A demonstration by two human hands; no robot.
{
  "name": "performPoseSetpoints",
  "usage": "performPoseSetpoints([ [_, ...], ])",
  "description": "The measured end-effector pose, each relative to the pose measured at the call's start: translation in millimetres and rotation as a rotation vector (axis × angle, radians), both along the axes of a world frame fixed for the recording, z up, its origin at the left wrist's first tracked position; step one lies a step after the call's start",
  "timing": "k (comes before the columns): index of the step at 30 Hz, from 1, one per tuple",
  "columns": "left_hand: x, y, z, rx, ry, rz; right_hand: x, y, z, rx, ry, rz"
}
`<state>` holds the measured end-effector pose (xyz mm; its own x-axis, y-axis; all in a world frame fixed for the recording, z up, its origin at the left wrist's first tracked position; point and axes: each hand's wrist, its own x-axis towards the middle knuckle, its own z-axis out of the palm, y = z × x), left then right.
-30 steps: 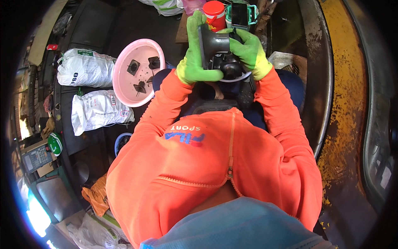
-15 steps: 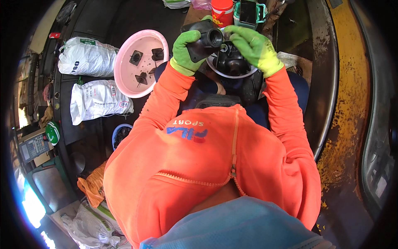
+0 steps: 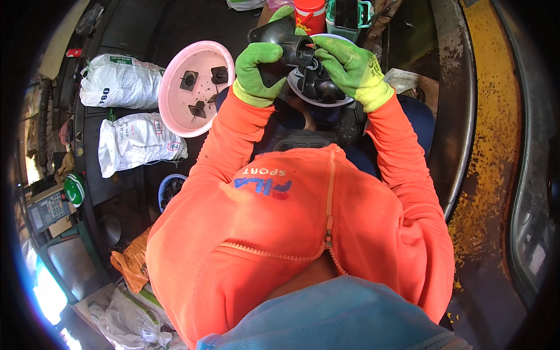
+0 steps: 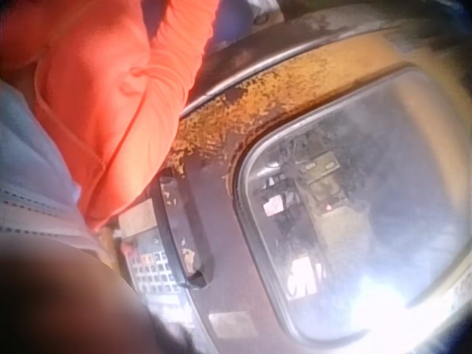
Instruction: The person assembles small black plastic components by hand, inserting smaller pieces into larger housings and placing finished units into a white bucket. The person repeatedly picks up parts from a pink basin and a blue basket, aligns them, and snaps them together.
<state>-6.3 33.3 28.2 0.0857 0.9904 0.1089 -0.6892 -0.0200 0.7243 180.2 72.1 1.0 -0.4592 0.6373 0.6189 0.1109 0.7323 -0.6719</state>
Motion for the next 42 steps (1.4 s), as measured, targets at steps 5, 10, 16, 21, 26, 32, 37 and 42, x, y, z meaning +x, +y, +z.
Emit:
performPoseSetpoints([
  [5,-3,1,6,0.085,0.089,0.003,1,-6,-5,-0.102,-0.036,-0.018],
  [10,-5,9,9,0.22,0.107,-0.035,-3,-10,-12,-0.169,0.008,-0.012],
  [16,2,14,9,0.356,0.146,0.001,-6,-13,-10,-0.306,0.086,0.01],
  [21,8,14,12,0.411,0.073,-0.004,-4,-17,0,-0.414,0.122,0.059],
  [26,12,14,14,0.396,0.184,0.076,-6,-21,3,-0.655,0.181,0.062],
  [32,11,12,12,0.443,0.324,0.13,-9,-23,-1,-0.79,0.294,0.129],
  [37,-1,27,1,0.742,0.506,0.181,-10,-30,3,-0.72,0.347,0.184],
  [42,-16,32,-7,0.903,0.754,0.227,-2,-35,20,-1.154,0.406,0.393],
])
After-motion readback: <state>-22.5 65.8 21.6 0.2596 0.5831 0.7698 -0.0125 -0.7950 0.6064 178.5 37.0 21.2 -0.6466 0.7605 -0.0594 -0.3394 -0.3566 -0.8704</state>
